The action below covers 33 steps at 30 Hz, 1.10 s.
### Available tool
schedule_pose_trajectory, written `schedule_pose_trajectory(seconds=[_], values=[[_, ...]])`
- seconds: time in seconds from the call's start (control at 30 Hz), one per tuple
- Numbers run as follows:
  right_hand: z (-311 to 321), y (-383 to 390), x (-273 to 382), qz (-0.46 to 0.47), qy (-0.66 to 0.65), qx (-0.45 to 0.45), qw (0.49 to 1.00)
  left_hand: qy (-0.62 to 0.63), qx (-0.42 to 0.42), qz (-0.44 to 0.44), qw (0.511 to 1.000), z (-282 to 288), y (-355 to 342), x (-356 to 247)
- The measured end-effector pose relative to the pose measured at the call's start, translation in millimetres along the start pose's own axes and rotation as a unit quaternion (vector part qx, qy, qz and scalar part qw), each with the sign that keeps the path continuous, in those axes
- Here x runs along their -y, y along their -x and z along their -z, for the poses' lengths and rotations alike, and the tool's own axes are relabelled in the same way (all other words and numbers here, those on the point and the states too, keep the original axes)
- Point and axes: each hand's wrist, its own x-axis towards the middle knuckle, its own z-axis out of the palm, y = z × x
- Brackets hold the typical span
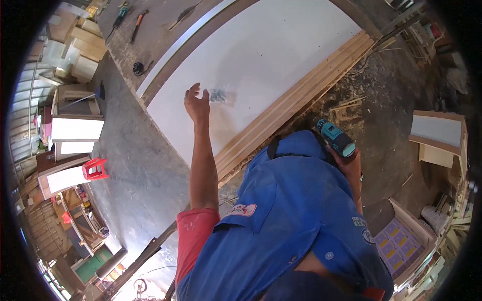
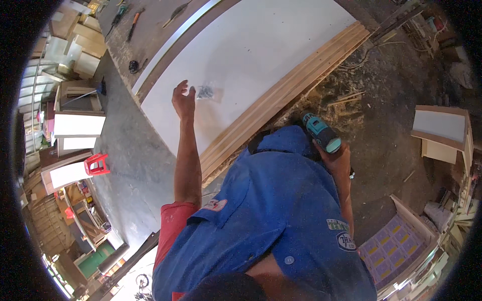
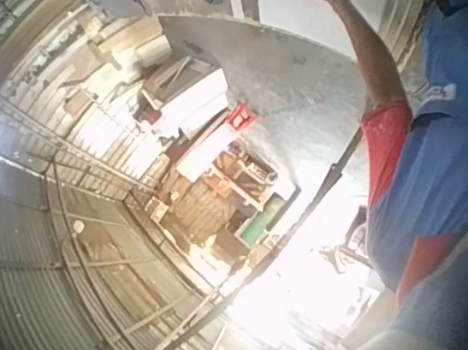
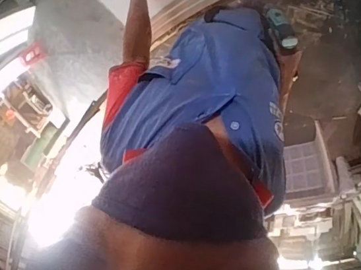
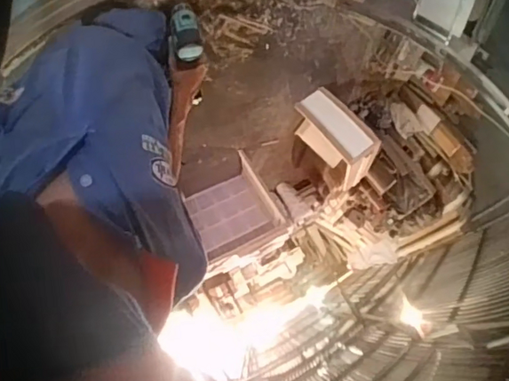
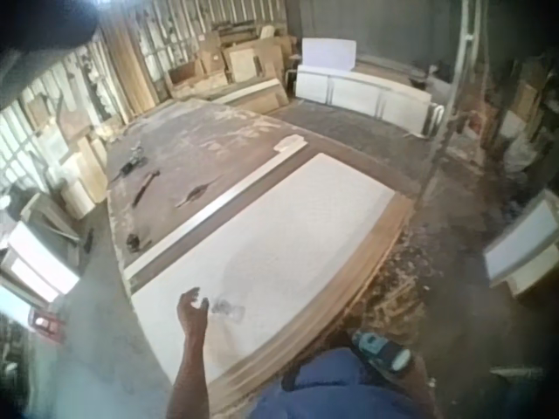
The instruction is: The person drills holes into a wooden panel using a power drill.
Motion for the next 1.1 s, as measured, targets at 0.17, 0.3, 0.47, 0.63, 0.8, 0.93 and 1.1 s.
schedule_pose_trajectory(seconds=[0.17,0.3,0.47,0.63,0.8,0.93,1.1], values=[[-6.9,1.0,8.8,0.022,-0.028,0.014,0.999,0.13,0.172,0.098,0.972,-13.2,20.2,-29.6],[-14.4,4.6,5.4,0.029,-0.023,0.055,0.998,0.128,0.163,0.153,0.966,-16.0,27.1,-30.2],[-21.9,22.4,-8.2,0.002,0.022,0.033,0.999,0.071,0.159,0.113,0.978,-16.3,29.8,-43.2],[-37.9,23.9,-66.0,0.02,0.038,0.061,0.997,0.116,0.134,0.104,0.979,-21.5,31.1,-22.9],[-45.2,39.0,-71.8,-0.022,-0.036,0.065,0.997,0.144,0.15,0.068,0.976,-20.0,30.8,-22.3],[-44.7,53.9,-81.2,-0.061,-0.078,0.038,0.994,0.132,0.138,-0.048,0.98,-17.0,35.1,-8.4],[-27.5,55.9,-36.8,-0.006,0.06,0.058,0.997,0.042,0.189,-0.031,0.981,-9.1,28.8,-19.8]])
